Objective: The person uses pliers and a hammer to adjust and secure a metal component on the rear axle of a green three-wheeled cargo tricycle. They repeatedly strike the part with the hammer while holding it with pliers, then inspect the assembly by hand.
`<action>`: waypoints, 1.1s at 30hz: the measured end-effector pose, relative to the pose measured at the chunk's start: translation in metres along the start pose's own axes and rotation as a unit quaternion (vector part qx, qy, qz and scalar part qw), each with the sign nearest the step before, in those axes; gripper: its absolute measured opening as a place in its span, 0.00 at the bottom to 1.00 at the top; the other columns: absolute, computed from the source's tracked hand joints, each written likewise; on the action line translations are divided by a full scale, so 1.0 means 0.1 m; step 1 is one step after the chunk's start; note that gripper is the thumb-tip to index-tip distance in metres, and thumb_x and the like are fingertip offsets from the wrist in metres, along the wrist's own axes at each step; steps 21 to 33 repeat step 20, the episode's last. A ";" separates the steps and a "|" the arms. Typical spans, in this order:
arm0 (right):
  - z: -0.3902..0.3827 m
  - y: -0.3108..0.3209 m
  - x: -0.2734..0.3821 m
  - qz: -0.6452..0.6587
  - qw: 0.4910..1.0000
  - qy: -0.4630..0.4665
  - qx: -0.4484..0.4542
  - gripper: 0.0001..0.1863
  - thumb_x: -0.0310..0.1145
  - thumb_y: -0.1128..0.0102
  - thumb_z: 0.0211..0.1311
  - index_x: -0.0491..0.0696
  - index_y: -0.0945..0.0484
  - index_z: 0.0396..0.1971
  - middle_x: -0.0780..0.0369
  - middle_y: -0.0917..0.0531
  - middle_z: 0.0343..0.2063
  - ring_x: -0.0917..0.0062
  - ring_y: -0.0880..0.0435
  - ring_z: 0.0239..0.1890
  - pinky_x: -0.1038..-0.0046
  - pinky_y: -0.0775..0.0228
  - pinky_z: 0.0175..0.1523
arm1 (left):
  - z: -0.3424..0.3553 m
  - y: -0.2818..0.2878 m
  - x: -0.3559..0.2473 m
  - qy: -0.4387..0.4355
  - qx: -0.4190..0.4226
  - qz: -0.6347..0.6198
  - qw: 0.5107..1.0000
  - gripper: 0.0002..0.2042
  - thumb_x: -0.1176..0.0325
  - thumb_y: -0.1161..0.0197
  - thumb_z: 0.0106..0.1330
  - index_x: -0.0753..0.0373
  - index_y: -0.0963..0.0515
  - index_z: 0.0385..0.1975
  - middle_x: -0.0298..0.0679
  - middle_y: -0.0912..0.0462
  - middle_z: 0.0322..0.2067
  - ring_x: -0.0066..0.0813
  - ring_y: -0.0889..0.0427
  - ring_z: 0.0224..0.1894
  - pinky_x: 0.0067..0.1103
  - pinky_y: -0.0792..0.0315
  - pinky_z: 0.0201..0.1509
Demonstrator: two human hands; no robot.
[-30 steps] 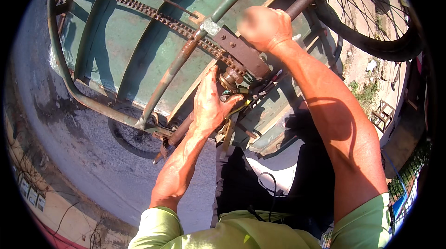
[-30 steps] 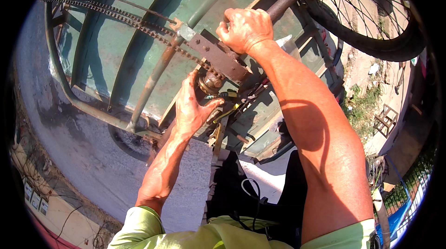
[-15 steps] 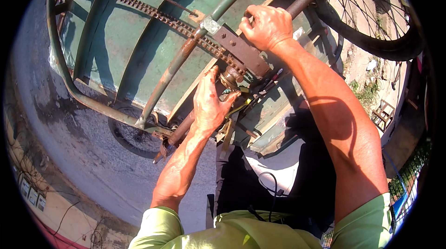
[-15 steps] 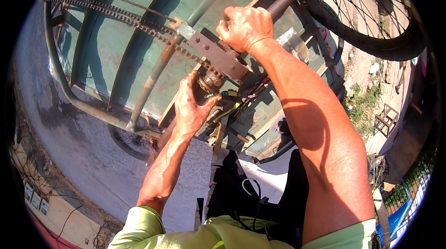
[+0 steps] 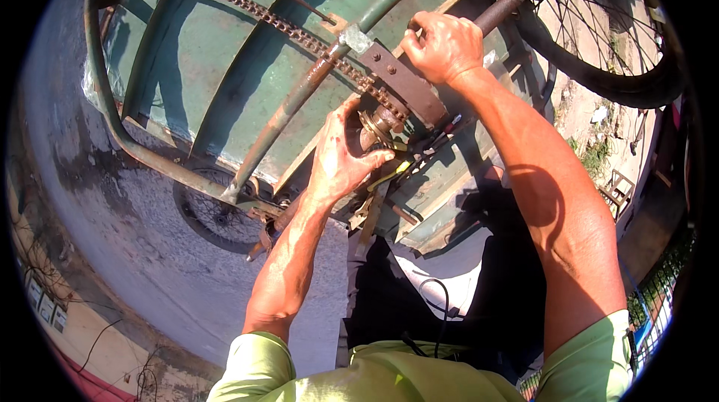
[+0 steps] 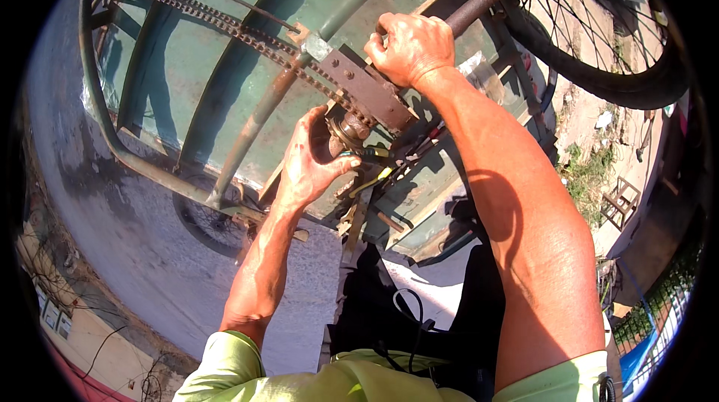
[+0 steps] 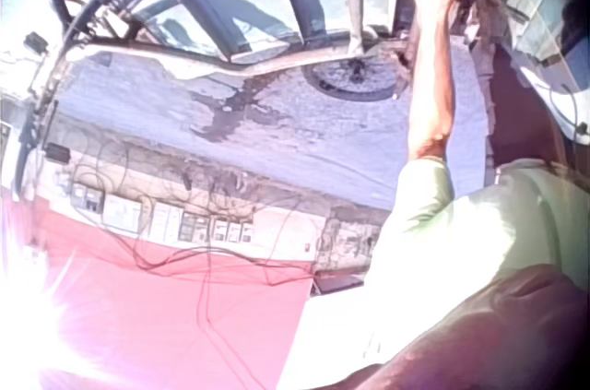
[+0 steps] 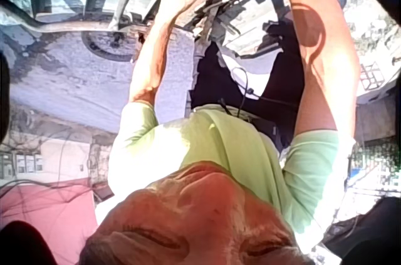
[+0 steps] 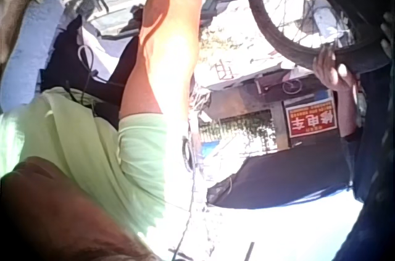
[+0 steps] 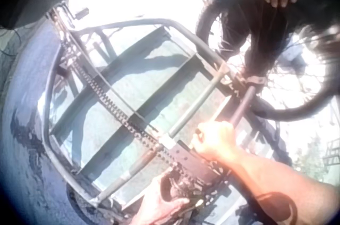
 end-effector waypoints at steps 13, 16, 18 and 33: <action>-0.01 -0.05 -0.04 -0.021 0.999 0.026 -0.030 0.15 0.47 0.40 0.59 0.51 0.16 0.26 0.61 0.13 0.26 0.61 0.13 0.35 0.59 0.23 0.45 | 0.46 0.09 0.39 0.174 0.247 -0.266 0.915 0.58 0.53 0.12 0.41 0.72 0.39 0.72 0.51 0.24 0.63 0.36 0.23 0.64 0.30 0.30 0.70; 0.00 0.00 0.00 0.009 1.000 0.006 -0.005 0.15 0.47 0.40 0.59 0.51 0.16 0.26 0.61 0.13 0.26 0.61 0.13 0.36 0.58 0.23 0.45 | 0.43 0.09 0.32 0.147 0.237 -0.222 0.934 0.56 0.56 0.14 0.44 0.71 0.40 0.73 0.48 0.23 0.63 0.34 0.23 0.64 0.28 0.30 0.70; 0.01 0.00 0.00 0.009 1.000 0.009 -0.009 0.15 0.47 0.40 0.58 0.50 0.16 0.27 0.60 0.13 0.26 0.61 0.13 0.36 0.59 0.23 0.45 | 0.44 0.06 0.34 0.118 0.238 -0.200 0.943 0.55 0.56 0.14 0.46 0.70 0.40 0.74 0.47 0.24 0.63 0.34 0.23 0.64 0.28 0.31 0.70; 0.00 -0.01 -0.02 0.009 1.000 0.010 -0.011 0.15 0.47 0.40 0.58 0.50 0.16 0.27 0.60 0.13 0.26 0.61 0.13 0.35 0.59 0.23 0.45 | 0.43 0.09 0.25 0.104 0.237 -0.111 0.960 0.54 0.57 0.16 0.49 0.70 0.41 0.74 0.48 0.24 0.64 0.34 0.24 0.65 0.30 0.33 0.72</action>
Point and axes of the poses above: each hand's wrist, its own z-axis towards the middle knuckle, its own y-axis out of the back of the hand, x = y × z, the point moved 1 cm from there along z, towards the middle knuckle
